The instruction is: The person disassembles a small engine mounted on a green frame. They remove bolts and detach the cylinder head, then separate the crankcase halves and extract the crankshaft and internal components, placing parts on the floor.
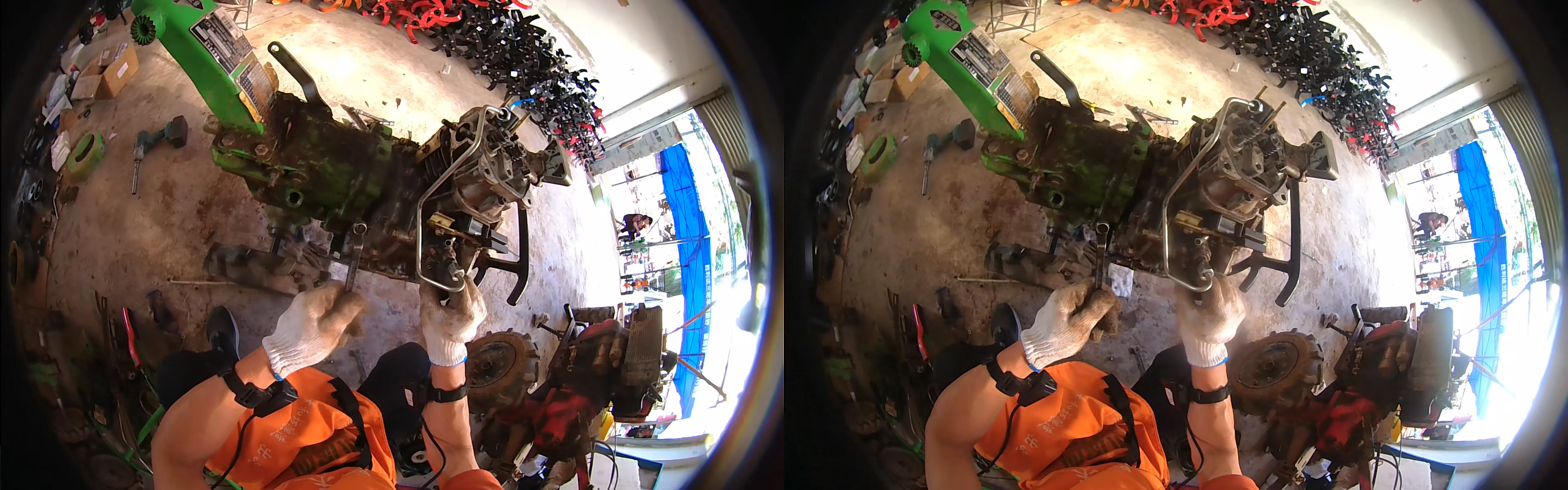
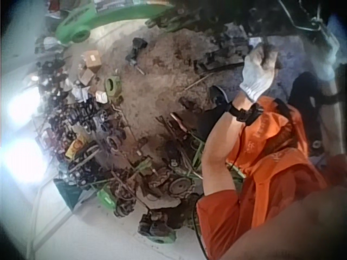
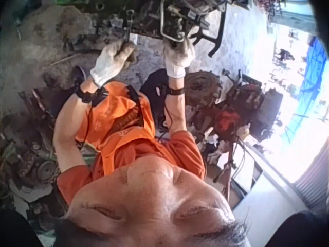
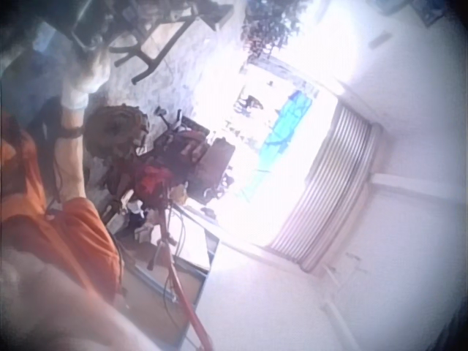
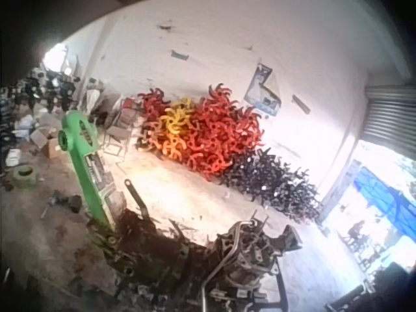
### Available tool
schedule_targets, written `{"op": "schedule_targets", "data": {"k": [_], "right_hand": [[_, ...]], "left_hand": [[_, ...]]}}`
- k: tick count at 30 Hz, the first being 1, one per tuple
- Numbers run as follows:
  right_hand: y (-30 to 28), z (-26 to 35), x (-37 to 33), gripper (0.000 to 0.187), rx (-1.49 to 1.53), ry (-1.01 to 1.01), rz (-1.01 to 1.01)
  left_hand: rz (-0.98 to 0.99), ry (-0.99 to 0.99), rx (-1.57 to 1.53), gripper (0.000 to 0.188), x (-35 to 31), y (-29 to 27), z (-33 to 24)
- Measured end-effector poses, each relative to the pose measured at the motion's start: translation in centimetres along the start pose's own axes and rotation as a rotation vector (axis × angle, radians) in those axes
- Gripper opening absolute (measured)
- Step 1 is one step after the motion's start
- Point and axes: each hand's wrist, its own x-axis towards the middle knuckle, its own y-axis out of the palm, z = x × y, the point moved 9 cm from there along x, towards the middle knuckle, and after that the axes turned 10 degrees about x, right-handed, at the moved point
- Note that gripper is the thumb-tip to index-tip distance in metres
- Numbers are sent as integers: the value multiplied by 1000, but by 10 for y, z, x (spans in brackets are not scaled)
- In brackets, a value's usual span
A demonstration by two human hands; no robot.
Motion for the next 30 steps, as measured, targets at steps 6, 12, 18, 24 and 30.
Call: {"op": "schedule_targets", "data": {"k": [6,12,18,24,30], "right_hand": [[-2,-1,-3,28,26,21,-2],[-1,6,2,28,1,-45,-5],[-1,15,3,34,22,-76,95],[0,11,3,37,-14,-1,4],[4,16,1,35,29,-46,82]], "left_hand": [[16,-36,-13,36,2,6,2],[9,-6,-17,37,5,8,7],[46,-12,-78,34,8,12,12],[44,19,-65,30,7,14,10],[49,20,-140,30,8,15,12]]}}
